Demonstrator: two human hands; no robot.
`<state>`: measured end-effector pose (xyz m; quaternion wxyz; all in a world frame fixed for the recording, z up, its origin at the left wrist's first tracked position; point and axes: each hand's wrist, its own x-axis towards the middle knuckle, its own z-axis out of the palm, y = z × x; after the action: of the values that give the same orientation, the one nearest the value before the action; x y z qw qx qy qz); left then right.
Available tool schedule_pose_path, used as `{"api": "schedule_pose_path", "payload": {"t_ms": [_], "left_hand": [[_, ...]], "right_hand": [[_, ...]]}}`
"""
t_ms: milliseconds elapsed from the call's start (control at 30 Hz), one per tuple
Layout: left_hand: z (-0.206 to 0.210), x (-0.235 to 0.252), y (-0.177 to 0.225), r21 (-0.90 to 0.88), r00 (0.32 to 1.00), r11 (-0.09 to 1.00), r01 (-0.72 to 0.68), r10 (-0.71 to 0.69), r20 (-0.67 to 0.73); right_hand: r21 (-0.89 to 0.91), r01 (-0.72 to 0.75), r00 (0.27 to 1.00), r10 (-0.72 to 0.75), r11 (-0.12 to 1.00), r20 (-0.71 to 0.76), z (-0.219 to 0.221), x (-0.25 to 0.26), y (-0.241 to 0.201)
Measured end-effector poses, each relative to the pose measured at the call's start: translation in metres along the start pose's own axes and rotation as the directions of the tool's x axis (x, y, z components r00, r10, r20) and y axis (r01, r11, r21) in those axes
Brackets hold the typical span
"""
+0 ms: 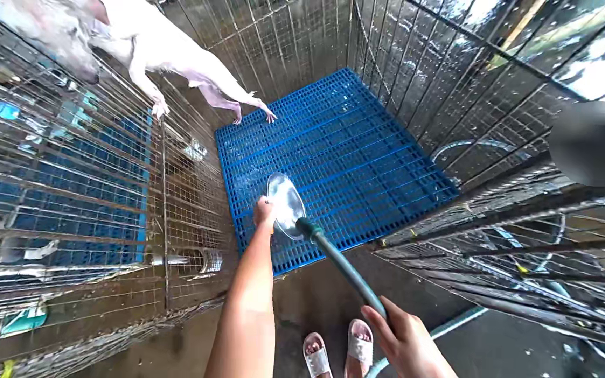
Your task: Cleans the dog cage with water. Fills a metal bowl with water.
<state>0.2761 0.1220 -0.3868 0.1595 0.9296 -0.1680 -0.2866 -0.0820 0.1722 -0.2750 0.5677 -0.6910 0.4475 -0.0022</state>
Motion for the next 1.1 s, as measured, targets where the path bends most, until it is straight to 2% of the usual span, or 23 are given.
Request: {"api": "schedule_pose_path", "payload": {"t_ms": [200, 367, 500, 633, 700, 767, 867, 967, 1100], "left_hand": [[0.008, -0.006, 0.004, 0.052, 0.999, 0.998, -0.031, 0.032, -0.009], [0.010, -0.008, 0.013, 0.047, 0.998, 0.997, -0.060, 0.061, -0.019], [0.010, -0.006, 0.017, 0.125, 0.997, 0.989, -0.074, 0.074, 0.003], [0.011, -0.011, 0.021, 0.239, 0.988, 0.959, -0.152, 0.148, 0.034], [0.012, -0.015, 0.022, 0.274, 0.983, 0.944, -0.183, 0.181, 0.033], [0.011, -0.021, 0.023, 0.333, 0.982, 0.925, -0.184, 0.186, 0.029], [0.006, -0.024, 0.023, 0.361, 0.983, 0.917, -0.167, 0.185, -0.017], [-0.005, -0.020, 0.015, 0.327, 0.981, 0.936, -0.127, 0.167, -0.097], [-0.020, -0.011, 0.013, 0.308, 0.972, 0.947, -0.090, 0.151, -0.182]], "right_hand": [[0.034, 0.021, 0.998, -0.019, 0.999, -0.052, 0.003, -0.012, 0.011], [0.044, 0.018, 0.999, -0.017, 0.999, -0.039, -0.001, -0.014, 0.012], [0.009, 0.027, 0.999, -0.027, 1.000, -0.038, 0.003, -0.016, 0.013], [-0.011, 0.027, 0.999, -0.028, 1.000, -0.025, 0.007, -0.017, 0.009], [-0.016, -0.004, 1.000, 0.004, 1.000, -0.007, 0.006, -0.016, 0.008], [-0.035, -0.102, 0.995, 0.102, 0.994, 0.022, 0.001, -0.013, 0.004], [-0.065, -0.240, 0.968, 0.234, 0.969, -0.095, -0.001, -0.011, -0.002], [-0.071, -0.363, 0.908, 0.336, 0.929, -0.249, 0.004, -0.010, -0.007], [-0.033, -0.407, 0.846, 0.363, 0.913, -0.390, 0.016, 0.000, -0.005]]}}
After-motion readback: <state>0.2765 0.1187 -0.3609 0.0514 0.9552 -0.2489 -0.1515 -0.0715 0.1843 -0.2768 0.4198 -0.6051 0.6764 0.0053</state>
